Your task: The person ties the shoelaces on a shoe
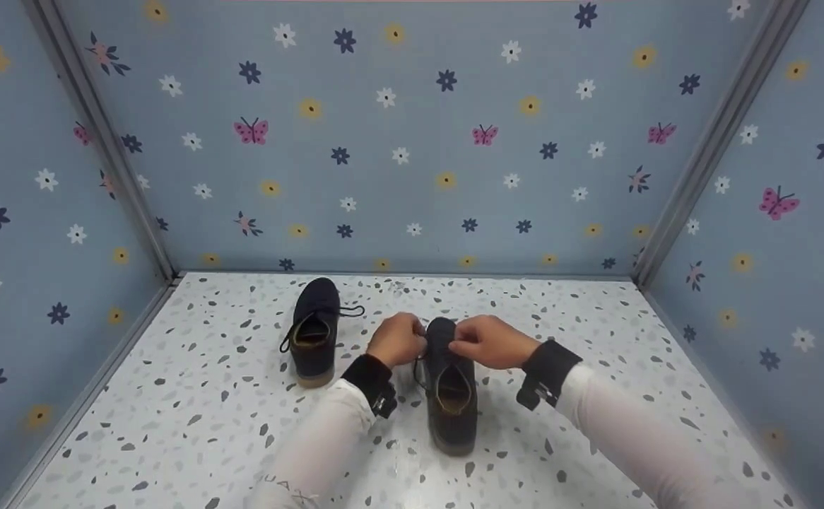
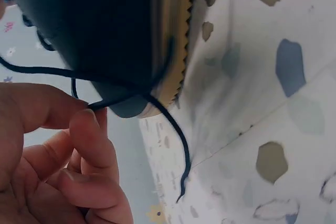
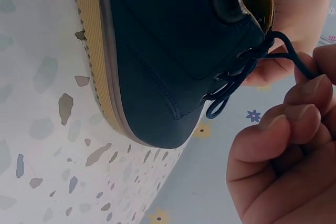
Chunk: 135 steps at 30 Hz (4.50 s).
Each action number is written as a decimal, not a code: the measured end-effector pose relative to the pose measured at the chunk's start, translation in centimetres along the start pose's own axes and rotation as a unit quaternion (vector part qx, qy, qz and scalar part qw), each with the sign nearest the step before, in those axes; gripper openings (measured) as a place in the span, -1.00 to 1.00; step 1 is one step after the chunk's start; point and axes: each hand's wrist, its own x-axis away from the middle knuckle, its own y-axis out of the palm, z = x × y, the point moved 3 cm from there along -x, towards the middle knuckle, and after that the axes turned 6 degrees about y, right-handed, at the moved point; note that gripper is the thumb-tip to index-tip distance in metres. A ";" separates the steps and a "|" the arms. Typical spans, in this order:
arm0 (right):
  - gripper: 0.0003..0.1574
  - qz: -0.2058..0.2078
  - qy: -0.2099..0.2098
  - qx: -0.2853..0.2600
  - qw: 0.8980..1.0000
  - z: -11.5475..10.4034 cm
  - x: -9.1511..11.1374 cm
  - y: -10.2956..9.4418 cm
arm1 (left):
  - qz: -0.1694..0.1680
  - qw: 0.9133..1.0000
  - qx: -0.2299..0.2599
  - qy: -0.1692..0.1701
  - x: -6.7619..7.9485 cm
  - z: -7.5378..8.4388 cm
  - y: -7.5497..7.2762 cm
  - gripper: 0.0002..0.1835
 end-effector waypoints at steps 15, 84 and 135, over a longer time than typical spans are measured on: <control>-0.72 0.042 0.022 0.009 0.999 0.3 -0.4 -0.3 | -0.005 0.998 0.000 0.060 2.2 0.4 -3.2 -0.93; -0.71 0.042 0.036 0.014 0.998 0.3 -1.1 -1.6 | -0.175 0.959 0.194 0.105 6.0 4.4 0.2 -0.94; -0.43 0.051 0.077 -0.043 0.995 -0.2 -2.1 -1.8 | 0.011 0.983 0.134 0.125 2.1 2.4 1.0 -0.87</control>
